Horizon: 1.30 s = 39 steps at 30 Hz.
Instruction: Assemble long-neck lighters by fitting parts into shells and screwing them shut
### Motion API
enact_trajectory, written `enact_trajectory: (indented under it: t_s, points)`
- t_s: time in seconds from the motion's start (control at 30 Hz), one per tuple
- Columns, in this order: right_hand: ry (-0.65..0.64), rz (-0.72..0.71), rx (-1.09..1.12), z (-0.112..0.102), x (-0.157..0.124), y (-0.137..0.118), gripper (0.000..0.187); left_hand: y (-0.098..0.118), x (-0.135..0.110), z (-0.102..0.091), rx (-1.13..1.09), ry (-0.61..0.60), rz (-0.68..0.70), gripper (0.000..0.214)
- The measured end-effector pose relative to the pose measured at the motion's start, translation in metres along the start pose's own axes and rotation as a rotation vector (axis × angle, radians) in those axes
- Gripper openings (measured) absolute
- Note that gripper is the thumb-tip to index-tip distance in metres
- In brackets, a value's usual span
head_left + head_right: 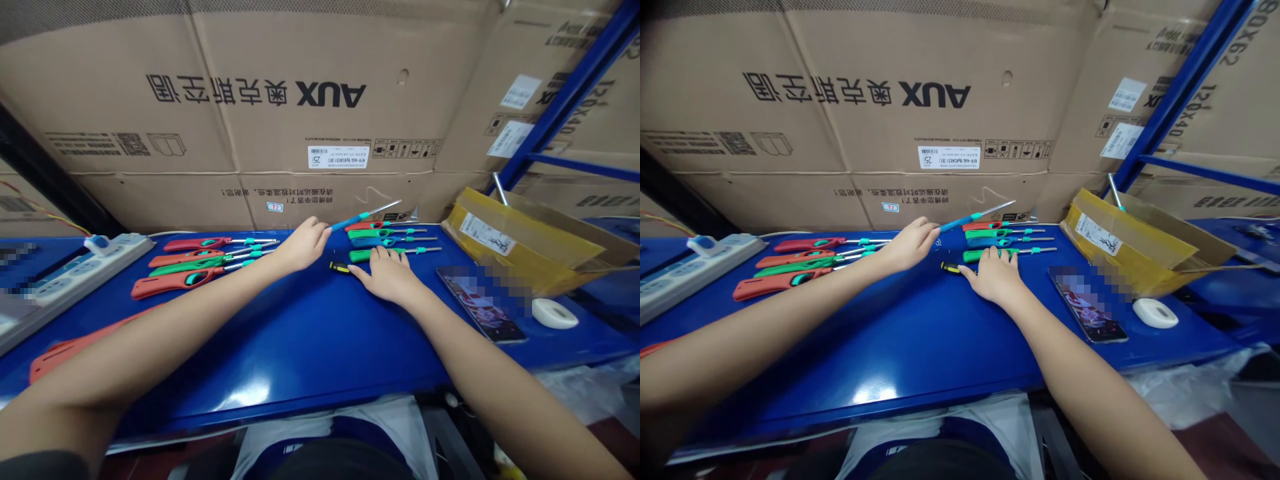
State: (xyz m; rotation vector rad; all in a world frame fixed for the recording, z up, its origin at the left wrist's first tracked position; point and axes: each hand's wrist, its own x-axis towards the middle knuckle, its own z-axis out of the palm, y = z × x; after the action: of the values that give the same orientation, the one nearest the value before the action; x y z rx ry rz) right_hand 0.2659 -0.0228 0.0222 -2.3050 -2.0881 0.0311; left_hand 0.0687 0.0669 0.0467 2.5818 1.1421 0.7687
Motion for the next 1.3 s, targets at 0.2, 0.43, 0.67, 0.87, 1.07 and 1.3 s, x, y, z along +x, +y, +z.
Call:
enact_trajectory:
  t_s: [0.2, 0.43, 0.67, 0.87, 1.07, 1.3]
  points:
    - [0.041, -0.074, -0.058, 0.001, -0.008, -0.005, 0.088, 0.011, 0.057, 0.046, 0.176, -0.045, 0.075, 0.038]
    - [0.008, -0.071, -0.039, -0.001, -0.008, -0.005, 0.09, 0.019, 0.092, 0.075, 0.298, -0.046, 0.047, 0.036]
    - [-0.032, -0.061, -0.03, -0.004, -0.009, -0.006, 0.092, 0.012, 0.096, 0.075, 0.308, -0.009, 0.034, 0.037]
    - [-0.017, -0.065, -0.036, -0.005, -0.011, -0.008, 0.092, 0.019, 0.085, 0.069, 0.242, -0.2, 0.247, 0.03]
    - [-0.001, -0.054, -0.022, -0.005, -0.011, -0.006, 0.089, 0.036, 0.085, 0.071, 0.326, -0.281, 0.143, 0.033]
    - [-0.031, -0.026, 0.005, -0.005, -0.01, -0.004, 0.088, 0.045, 0.089, 0.066, 0.355, -0.412, 0.052, 0.037]
